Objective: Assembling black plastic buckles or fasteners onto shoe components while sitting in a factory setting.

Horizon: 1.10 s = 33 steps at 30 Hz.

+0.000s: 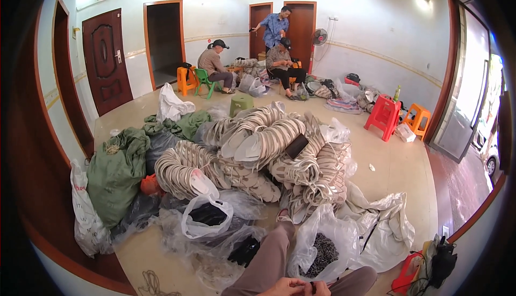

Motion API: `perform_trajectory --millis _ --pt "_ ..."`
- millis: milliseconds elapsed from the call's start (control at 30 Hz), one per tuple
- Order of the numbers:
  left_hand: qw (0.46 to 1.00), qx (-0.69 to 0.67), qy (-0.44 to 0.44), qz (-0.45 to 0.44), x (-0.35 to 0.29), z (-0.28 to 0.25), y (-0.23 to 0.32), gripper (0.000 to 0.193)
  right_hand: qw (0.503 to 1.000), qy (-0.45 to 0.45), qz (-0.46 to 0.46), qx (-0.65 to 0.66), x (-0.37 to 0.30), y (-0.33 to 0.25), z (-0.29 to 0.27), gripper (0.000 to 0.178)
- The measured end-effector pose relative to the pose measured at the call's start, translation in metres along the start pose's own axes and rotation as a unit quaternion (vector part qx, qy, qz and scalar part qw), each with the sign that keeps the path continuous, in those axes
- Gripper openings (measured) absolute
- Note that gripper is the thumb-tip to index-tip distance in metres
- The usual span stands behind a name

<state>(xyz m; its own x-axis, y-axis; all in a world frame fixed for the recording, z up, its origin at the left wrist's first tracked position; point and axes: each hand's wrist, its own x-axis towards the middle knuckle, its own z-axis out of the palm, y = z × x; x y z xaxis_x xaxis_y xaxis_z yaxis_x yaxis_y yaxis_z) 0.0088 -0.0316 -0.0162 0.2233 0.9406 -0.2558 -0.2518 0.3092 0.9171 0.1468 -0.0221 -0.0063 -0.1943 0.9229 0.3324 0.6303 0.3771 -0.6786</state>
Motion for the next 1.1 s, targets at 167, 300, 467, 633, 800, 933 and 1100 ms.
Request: perform_trajectory --millis 167,300,467,633,800,933,1100 --pt "0.999 -0.025 0.017 -0.027 -0.003 0.0 -0.006 0.021 0.997 -0.036 0.048 0.054 -0.001 -0.01 -0.008 0.013" --pt "0.992 -0.077 0.023 -0.099 0.015 -0.005 -0.003 0.013 0.998 -0.048 0.05 0.009 0.016 0.007 -0.001 0.019" --pt "0.994 -0.067 0.028 -0.087 0.017 -0.002 0.031 0.014 0.996 -0.042 0.002 0.08 0.038 0.0 -0.012 0.014" --pt "0.989 -0.079 0.002 -0.125 0.021 0.009 0.027 0.016 0.994 -0.012 0.053 0.094 0.02 0.007 -0.017 0.015" --pt "0.996 -0.007 0.004 -0.092 0.007 0.018 0.032 0.019 0.978 -0.018 0.123 0.169 0.009 0.002 -0.022 0.019" --pt "0.996 0.008 -0.003 -0.09 0.009 0.021 0.033 0.018 0.982 -0.025 0.113 0.151 0.009 0.003 -0.026 0.018" --pt "0.976 -0.092 -0.07 -0.182 0.024 0.01 0.048 0.014 0.99 -0.021 0.084 0.113 0.014 0.007 -0.026 0.017"
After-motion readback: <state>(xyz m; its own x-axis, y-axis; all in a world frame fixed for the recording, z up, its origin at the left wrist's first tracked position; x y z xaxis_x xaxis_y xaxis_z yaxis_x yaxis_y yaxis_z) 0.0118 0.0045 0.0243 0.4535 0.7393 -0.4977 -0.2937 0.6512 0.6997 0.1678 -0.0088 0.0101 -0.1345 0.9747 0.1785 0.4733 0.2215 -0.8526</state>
